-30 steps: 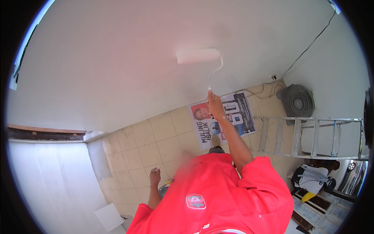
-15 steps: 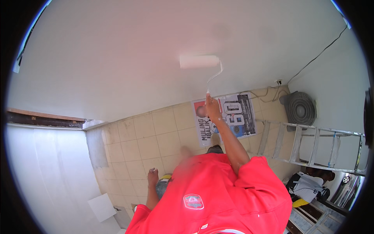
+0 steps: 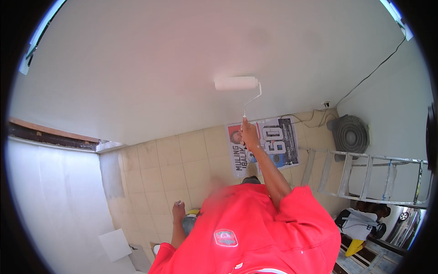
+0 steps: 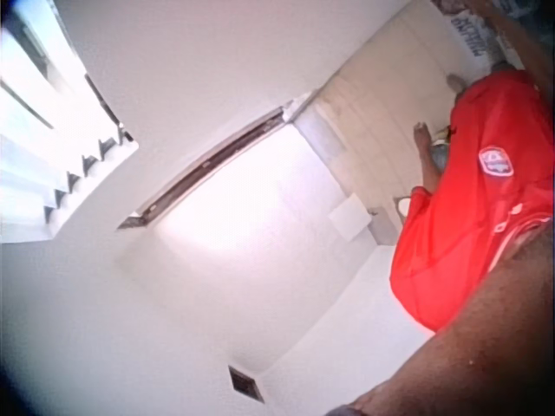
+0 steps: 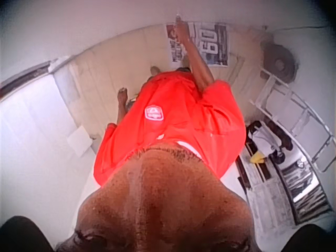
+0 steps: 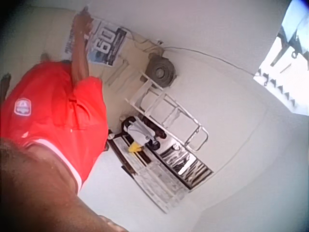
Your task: The person paints the ceiling using a roller, repeatedly dipping it into a paint bucket and applying white paint in long strokes. The person also briefly moves a hanging cable to avoid it while painting.
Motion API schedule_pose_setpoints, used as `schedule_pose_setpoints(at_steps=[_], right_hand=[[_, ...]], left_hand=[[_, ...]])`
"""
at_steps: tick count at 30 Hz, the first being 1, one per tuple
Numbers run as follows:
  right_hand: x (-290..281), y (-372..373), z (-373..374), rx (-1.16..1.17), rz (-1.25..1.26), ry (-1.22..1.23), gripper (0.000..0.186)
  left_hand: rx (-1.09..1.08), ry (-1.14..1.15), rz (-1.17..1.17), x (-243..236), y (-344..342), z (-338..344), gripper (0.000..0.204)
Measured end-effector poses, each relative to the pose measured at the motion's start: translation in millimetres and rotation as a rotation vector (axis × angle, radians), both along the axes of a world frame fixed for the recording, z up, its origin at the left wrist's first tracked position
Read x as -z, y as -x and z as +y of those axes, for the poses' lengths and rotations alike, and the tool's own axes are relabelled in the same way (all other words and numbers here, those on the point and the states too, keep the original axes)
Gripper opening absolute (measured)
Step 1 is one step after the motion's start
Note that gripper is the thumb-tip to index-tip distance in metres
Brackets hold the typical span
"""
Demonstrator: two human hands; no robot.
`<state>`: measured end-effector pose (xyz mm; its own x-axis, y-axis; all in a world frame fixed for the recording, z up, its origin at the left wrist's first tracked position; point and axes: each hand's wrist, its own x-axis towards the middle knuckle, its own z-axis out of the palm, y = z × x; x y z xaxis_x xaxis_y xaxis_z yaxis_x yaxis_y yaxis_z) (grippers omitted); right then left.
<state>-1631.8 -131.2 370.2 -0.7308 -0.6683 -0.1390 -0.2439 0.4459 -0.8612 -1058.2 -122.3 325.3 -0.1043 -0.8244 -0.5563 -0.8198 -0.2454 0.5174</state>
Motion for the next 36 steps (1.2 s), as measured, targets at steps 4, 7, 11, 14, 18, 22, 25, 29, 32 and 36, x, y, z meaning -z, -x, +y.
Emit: schedule_pose_setpoints(at_steps=[4, 7, 11, 14, 18, 22, 25, 29, 32, 36], right_hand=[[-101.8, -25.0, 1.1, 0.147, -0.484, 0.319, 0.059], [-117.5, -1.9, -0.6, 0.062, -0.053, 0.422, 0.053], [-200.4, -4.6, -9.2, 0.172, -0.547, 0.384, 0.058], [-171.3, -2.9, -2.1, 0.160, -0.431, 0.297, 0.056], [-160.9, -15.2, 9.8, 0.154, -0.632, 0.286, 0.056], [-108.4, 19.1, 17.7, 0.092, -0.165, 0.474, 0.058], [-101.7, 40.4, 28.1, 0.059, 0.002, 0.503, 0.057], [-157.4, 19.7, 32.3, 0.243, -0.584, 0.376, 0.058], [-166.2, 18.2, 25.3, 0.242, -0.571, 0.407, 0.059], [-155.4, 11.3, 25.2, 0.215, -0.397, 0.381, 0.060]], left_hand=[[0.008, 0.044, 0.006, 14.5, -11.7, 1.6, 0.046], [0.088, 0.100, 0.020, 17.1, -2.0, -9.8, 0.045], [0.122, 0.176, 0.033, 34.3, -13.5, -10.2, 0.046], [0.149, 0.176, 0.029, 35.8, -1.3, -21.4, 0.046], [0.154, 0.157, 0.016, 16.8, 16.7, -17.9, 0.047], [0.125, 0.167, 0.018, 12.0, 20.3, -19.5, 0.046], [0.089, 0.217, 0.012, 42.7, -8.1, -14.8, 0.045], [0.078, 0.173, -0.011, 62.5, -25.0, 8.4, 0.044], [0.059, 0.161, 0.013, 66.0, -17.0, 9.1, 0.044], [0.225, 0.223, -0.004, 57.1, -22.7, 4.9, 0.043]])
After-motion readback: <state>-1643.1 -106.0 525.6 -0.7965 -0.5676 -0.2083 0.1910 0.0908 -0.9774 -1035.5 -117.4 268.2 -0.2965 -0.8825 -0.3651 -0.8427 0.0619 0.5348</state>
